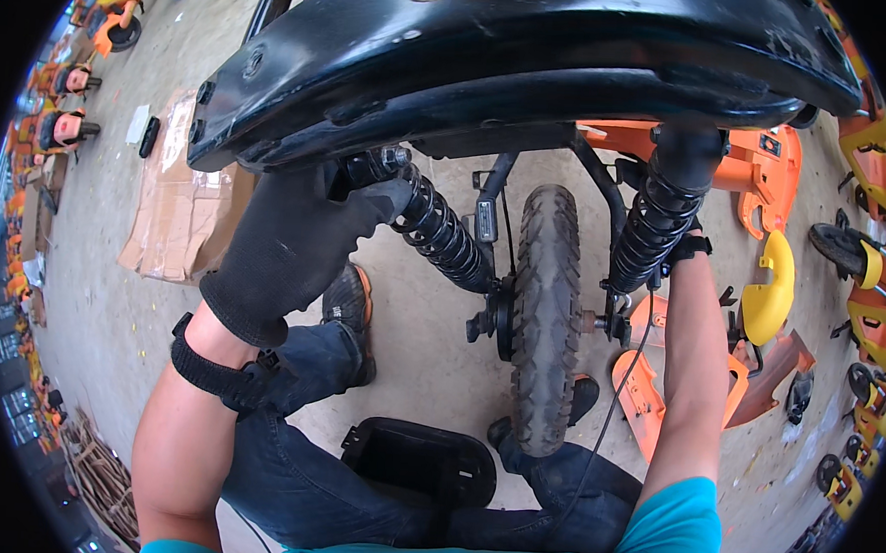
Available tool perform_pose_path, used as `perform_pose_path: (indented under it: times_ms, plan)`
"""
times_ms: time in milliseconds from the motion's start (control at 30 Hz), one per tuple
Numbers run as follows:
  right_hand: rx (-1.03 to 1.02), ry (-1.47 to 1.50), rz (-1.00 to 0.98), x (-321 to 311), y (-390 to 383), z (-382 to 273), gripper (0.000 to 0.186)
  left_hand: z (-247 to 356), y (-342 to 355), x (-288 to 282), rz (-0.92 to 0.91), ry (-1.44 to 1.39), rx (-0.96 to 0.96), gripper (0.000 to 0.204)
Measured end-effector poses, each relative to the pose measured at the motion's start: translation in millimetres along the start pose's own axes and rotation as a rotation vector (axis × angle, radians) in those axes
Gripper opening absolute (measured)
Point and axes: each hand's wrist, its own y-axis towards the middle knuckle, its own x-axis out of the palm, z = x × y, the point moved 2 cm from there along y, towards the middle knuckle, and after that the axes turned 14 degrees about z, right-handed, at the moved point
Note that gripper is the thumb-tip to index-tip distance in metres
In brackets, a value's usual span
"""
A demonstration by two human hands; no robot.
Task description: The person assembles or repairs a scooter by removing a yellow plastic panel from the front and then attaching an orange plastic panel to the rear frame area over the wheel.
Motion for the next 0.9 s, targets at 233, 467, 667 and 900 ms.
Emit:
perform_pose_path:
  times_ms: [233,467,667,900]
  plan:
    - [-0.008,0.009,-0.004,-7.3,-6.6,-5.2,0.031,1.5,-0.2,2.5,0.012,0.076,0.010,0.033]
    - [-0.034,-0.166,-0.124,-31.7,-47.5,-33.1,0.032,4.2,-4.1,0.1,0.020,0.082,0.014,0.033]
    - [-0.049,-0.506,-0.109,-55.5,-53.1,-100.4,0.041,5.2,-4.8,2.9,0.028,0.033,0.023,0.033]
    - [0.058,0.113,-0.006,-86.7,-47.9,-110.1,0.039,3.1,-1.8,6.2,0.021,0.023,0.037,0.031]
